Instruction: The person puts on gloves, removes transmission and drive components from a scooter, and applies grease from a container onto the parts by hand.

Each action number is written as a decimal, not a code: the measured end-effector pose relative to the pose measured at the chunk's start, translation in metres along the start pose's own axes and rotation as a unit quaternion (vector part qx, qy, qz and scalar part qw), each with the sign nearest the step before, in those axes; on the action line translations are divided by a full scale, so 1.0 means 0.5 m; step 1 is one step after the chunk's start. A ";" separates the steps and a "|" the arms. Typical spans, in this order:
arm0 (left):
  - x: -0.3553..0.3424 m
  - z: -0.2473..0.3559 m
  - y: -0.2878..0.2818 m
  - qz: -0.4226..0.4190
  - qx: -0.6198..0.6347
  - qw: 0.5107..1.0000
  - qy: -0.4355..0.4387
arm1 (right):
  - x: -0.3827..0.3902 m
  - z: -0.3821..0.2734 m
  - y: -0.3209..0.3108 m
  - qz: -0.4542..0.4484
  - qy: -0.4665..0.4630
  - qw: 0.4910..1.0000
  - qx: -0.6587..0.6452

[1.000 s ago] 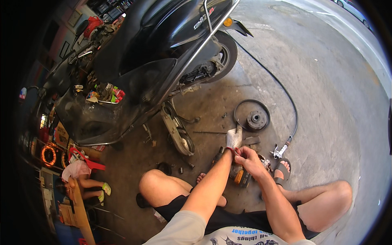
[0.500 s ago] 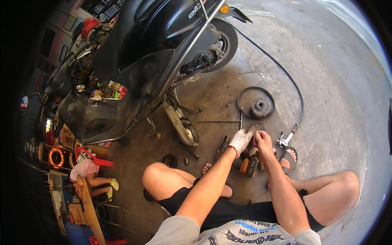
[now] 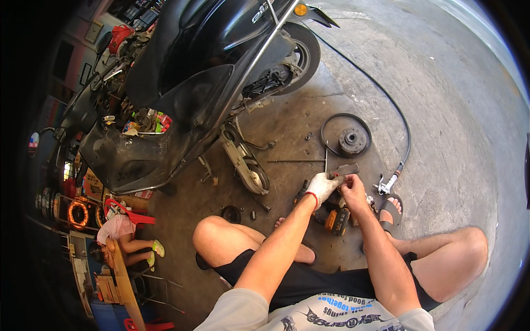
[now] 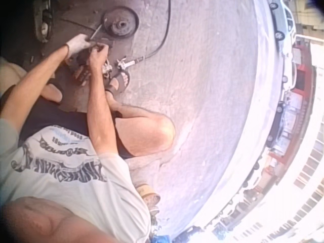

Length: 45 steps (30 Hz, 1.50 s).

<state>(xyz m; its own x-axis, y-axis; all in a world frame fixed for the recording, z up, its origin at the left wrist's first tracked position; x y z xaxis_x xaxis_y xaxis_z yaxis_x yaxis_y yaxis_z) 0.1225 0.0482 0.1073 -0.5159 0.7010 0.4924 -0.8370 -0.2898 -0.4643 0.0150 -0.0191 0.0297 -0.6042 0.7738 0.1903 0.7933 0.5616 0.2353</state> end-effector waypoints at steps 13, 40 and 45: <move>0.001 0.058 -0.003 0.065 -0.180 0.981 -0.005 | 0.022 -0.177 0.023 0.048 -0.110 0.971 0.205; 0.161 0.193 0.124 -0.027 -0.332 0.881 0.336 | -0.057 -0.065 -0.056 -0.482 -0.187 0.824 0.231; 0.175 0.203 0.147 -0.070 -0.372 0.866 0.327 | -0.027 -0.099 -0.042 -0.432 -0.428 0.744 0.277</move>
<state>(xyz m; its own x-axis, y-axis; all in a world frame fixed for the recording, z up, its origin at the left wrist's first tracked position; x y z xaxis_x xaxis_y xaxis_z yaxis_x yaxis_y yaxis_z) -0.0029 0.0223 0.1909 -0.0008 0.9848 0.1738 -0.4076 0.1584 -0.8993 0.0028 -0.0562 0.0694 -0.8251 -0.1756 -0.5370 0.1895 0.8094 -0.5559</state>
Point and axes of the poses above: each hand's wrist, its own x-axis away from the middle knuckle, its own y-axis out of the palm, z = x × y, the point moved 4 cm from there along -x, towards the middle knuckle, and after that the axes turned 14 degrees about -x, right-handed, at the moved point
